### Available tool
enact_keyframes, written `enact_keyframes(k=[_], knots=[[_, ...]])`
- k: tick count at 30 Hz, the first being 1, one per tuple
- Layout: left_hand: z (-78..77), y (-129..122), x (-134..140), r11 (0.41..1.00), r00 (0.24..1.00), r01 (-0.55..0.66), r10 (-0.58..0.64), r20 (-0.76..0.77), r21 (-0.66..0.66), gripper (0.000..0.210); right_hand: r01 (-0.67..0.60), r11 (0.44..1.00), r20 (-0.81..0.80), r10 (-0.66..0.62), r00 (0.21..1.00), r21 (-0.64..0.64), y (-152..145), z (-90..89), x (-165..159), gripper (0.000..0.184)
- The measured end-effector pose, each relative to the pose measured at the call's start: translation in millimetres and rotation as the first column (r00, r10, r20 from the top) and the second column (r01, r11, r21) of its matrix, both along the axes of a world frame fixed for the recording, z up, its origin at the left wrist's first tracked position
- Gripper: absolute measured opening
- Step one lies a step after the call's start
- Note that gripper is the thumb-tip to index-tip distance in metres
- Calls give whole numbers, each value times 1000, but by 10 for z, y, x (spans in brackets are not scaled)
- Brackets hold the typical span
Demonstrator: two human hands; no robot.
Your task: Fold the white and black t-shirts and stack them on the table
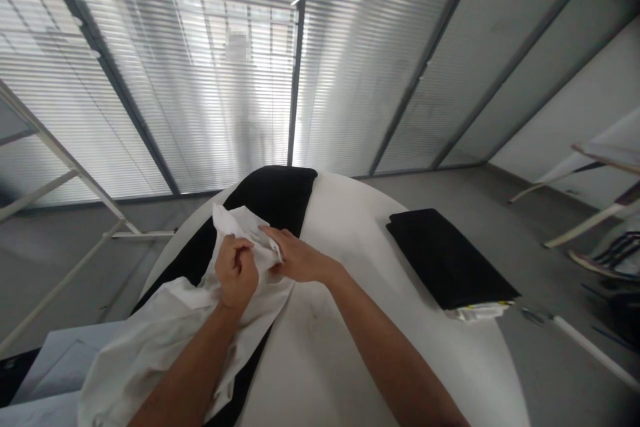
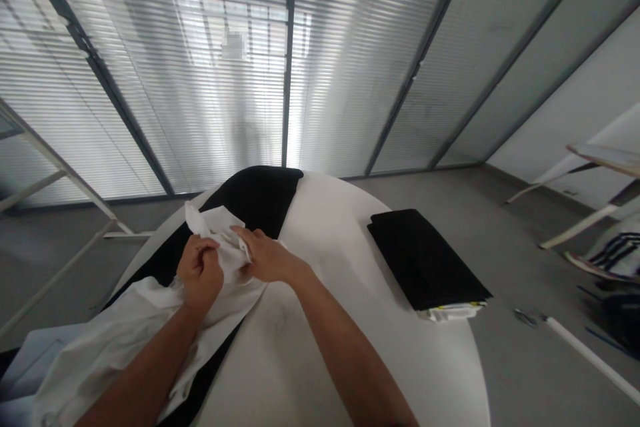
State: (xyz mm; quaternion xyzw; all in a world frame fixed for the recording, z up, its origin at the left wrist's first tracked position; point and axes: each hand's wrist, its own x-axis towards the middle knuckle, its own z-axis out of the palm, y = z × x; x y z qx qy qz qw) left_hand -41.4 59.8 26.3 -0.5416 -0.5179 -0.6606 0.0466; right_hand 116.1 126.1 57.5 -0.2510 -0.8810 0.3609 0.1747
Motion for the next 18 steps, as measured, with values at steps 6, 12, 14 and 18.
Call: enact_keyframes(k=[6,12,14,18], knots=[[-32,-45,-32,999,999,40,-40,3,5,14,-27,995,-83,35,996,94,137,52,29,36],[-184,-63,-71,986,981,103,-78,-179,135,23,-64,996,-136,71,988,55,109,208,93,26],[-197,-63,-70,969,965,139,-86,-248,204,31,-131,991,-149,133,980,20,197,335,104,21],[-72,-68,-14,965,922,174,-90,-378,195,56,-17,999,-224,7,975,-44,795,600,12,13]])
